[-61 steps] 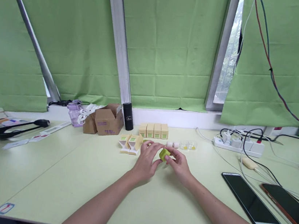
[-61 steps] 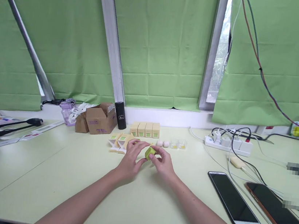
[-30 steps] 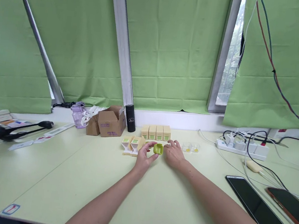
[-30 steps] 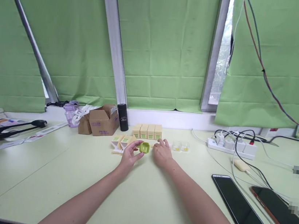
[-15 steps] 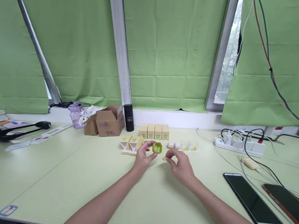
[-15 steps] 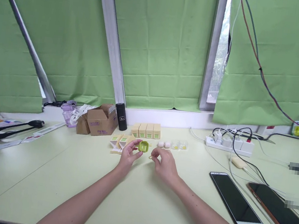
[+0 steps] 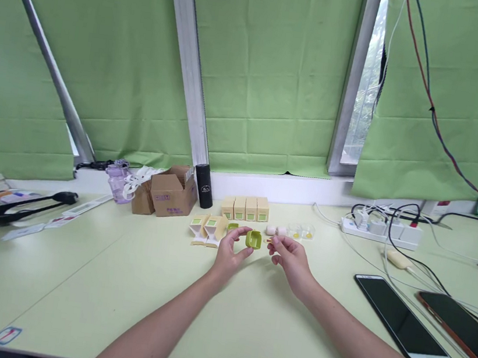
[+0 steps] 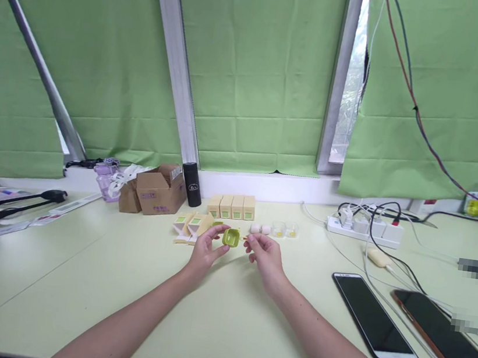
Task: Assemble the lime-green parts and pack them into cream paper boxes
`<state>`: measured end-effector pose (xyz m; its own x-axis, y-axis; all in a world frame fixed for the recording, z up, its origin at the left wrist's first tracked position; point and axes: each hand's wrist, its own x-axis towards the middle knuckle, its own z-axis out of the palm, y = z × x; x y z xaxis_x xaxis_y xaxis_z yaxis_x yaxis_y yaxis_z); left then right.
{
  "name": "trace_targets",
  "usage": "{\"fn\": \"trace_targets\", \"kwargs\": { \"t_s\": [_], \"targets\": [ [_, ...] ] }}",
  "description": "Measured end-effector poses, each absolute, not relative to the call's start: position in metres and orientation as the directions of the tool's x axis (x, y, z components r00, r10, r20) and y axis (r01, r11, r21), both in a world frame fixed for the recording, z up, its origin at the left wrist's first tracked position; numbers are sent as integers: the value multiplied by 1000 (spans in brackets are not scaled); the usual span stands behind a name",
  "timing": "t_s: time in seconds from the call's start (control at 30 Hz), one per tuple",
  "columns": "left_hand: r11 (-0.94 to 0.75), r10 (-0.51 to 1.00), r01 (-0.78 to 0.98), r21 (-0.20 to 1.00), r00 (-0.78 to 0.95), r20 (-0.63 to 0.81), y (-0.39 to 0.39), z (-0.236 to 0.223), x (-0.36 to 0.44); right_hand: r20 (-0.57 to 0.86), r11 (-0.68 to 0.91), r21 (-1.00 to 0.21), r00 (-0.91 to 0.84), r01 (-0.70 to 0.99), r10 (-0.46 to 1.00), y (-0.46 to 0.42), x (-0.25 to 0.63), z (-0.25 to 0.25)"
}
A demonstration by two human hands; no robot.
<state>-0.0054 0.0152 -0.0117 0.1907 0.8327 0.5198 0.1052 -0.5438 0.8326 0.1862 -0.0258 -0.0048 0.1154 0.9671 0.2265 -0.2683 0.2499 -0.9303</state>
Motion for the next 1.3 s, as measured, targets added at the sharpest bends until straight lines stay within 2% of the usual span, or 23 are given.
{"fn": "trace_targets", "kwargs": {
  "t_s": [0.1,0.2,0.37,0.53,0.77,0.9,1.13,1.3],
  "targets": [
    [-538,837,108,836,186,515,14,-12,-5,140,177,-932,139,-317,980,-23,189,-8],
    [-533,841,107,840,178,511,14,-12,-5,116,159,-932,149,-326,982,-21,192,-10],
    [-538,838,115,835,184,514,12,-11,-4,211,238,-908,115,-343,971,-23,192,-7],
    [-557,825,107,824,188,533,10,-10,-4,362,378,-889,111,-258,926,-26,187,-6],
    [-576,809,102,811,207,550,5,-8,-1,454,464,-882,108,-85,884,-27,183,-13],
    [-584,799,64,809,222,559,3,-7,0,517,508,-855,109,104,849,-33,183,-11],
    [-611,778,82,787,247,578,-3,-5,2,717,655,-643,10,397,697,-36,186,-11],
    [-614,775,96,783,260,576,-7,-3,3,789,642,-475,-31,602,613,-36,188,-13]
  ]
}}
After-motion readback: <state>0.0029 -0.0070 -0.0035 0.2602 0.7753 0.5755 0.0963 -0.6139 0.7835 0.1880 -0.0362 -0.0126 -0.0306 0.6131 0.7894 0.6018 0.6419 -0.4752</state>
